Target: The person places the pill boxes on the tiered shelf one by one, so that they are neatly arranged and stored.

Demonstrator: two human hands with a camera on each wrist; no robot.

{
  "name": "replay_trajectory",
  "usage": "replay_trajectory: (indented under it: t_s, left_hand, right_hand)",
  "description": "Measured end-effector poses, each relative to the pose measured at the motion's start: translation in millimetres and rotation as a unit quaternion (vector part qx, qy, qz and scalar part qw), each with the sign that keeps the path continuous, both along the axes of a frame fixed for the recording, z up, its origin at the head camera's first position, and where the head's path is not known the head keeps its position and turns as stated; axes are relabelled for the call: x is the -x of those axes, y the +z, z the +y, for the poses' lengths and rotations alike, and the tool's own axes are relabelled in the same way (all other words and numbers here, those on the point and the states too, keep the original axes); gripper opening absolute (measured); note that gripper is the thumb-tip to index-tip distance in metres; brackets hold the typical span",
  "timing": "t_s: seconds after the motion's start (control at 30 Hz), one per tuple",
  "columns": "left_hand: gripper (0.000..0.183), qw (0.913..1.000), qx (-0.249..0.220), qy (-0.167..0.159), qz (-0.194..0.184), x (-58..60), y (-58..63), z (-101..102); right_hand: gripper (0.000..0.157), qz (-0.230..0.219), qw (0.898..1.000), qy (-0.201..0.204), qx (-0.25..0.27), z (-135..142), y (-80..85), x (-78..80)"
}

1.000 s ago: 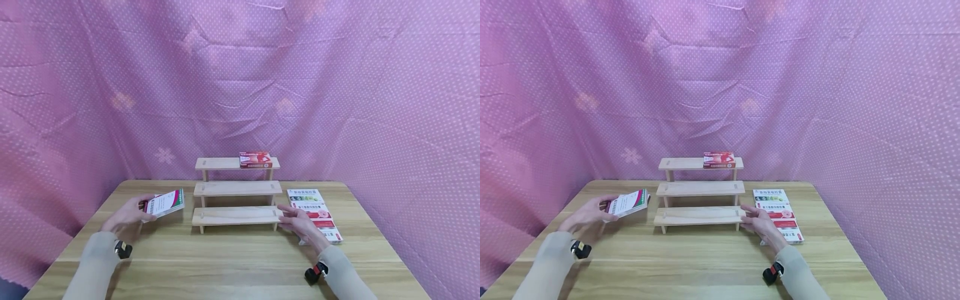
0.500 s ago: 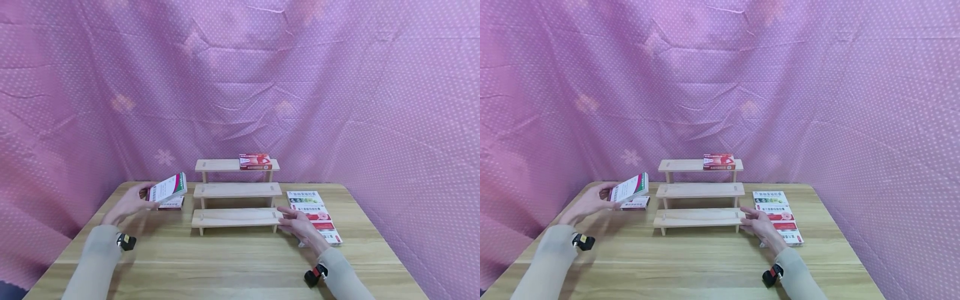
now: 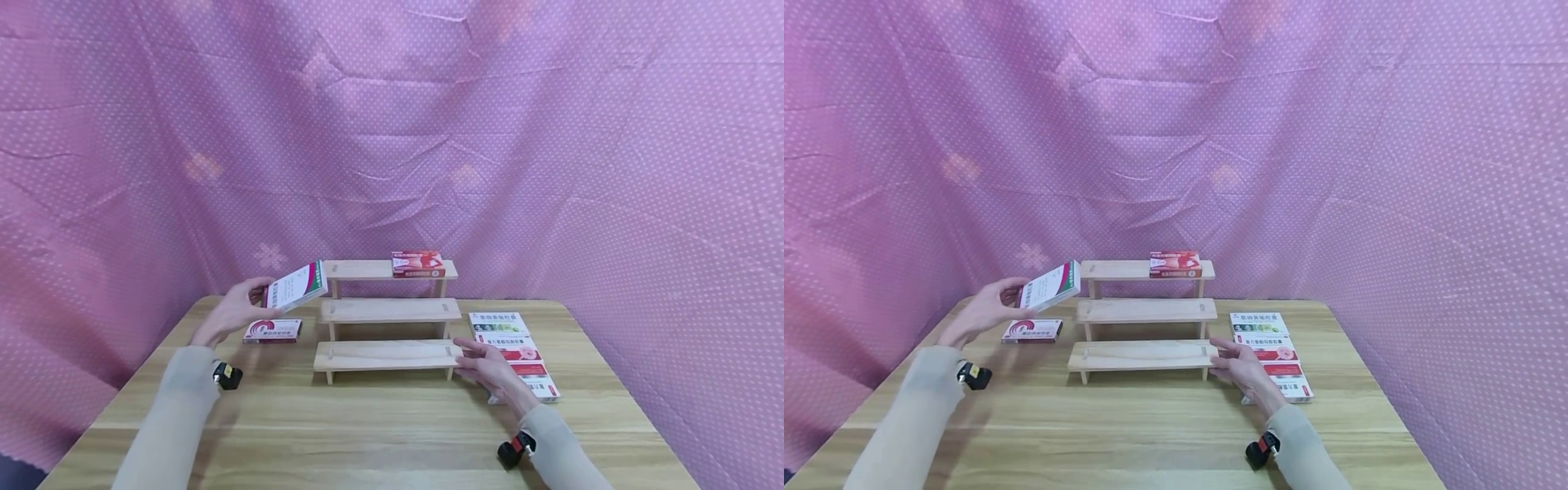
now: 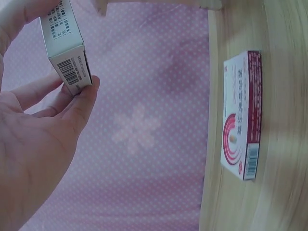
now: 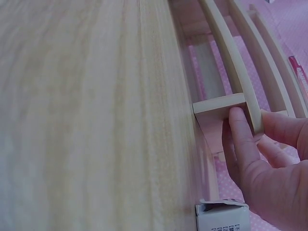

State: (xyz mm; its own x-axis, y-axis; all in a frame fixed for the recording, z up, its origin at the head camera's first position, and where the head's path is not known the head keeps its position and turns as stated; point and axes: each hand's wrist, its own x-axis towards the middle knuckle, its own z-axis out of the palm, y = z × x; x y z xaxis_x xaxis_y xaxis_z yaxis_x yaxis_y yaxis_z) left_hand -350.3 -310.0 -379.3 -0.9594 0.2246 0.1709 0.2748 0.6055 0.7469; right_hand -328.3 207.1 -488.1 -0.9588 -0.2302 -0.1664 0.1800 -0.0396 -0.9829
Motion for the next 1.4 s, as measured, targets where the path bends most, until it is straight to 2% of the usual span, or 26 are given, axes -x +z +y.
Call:
replay_trajectory:
  t_s: [0.23, 0.47, 0.63, 0.87, 0.93, 1.07, 1.23, 1.4]
  left_hand:
    - [0.081, 1.0000, -0.002, -0.006, 0.008, 14.0, 5.6, 17.7]
    - [0.086, 0.9998, 0.012, 0.010, 0.011, 17.7, 6.0, 28.1]
    - [0.086, 0.9998, -0.014, 0.008, 0.007, 22.3, 4.6, 32.5]
    - [0.087, 0.9988, -0.045, 0.003, 0.020, 28.5, 5.0, 46.9]
    - [0.088, 0.9977, -0.066, -0.002, 0.014, 30.5, 4.2, 51.4]
    - [0.092, 0.9944, -0.106, 0.007, 0.004, 33.5, 4.2, 60.6]
    - [0.091, 0.9918, -0.127, 0.013, 0.010, 34.9, 5.5, 72.6]
    - [0.084, 0.9902, -0.134, 0.020, 0.035, 35.4, 3.2, 85.9]
  right_hand:
    - [0.055, -0.008, 1.000, -0.013, -0.002, -0.5, 0.9, -0.9]
    - [0.052, -0.009, 1.000, -0.018, -0.017, -1.8, 2.3, -2.2]
    - [0.053, -0.009, 1.000, -0.015, -0.016, -1.1, 2.5, -3.1]
    - [0.053, -0.011, 1.000, -0.018, -0.013, -0.6, 2.2, -1.7]
    - [0.054, -0.010, 1.000, -0.015, -0.009, -0.8, 1.5, -1.3]
    - [0.053, -0.015, 1.000, -0.018, -0.008, -1.3, 0.6, -0.8]
    - [0.053, -0.013, 1.000, -0.017, -0.012, -0.7, 0.8, -0.1]
    - [0.055, -0.011, 1.000, -0.008, -0.008, 1.0, 1.4, -0.4]
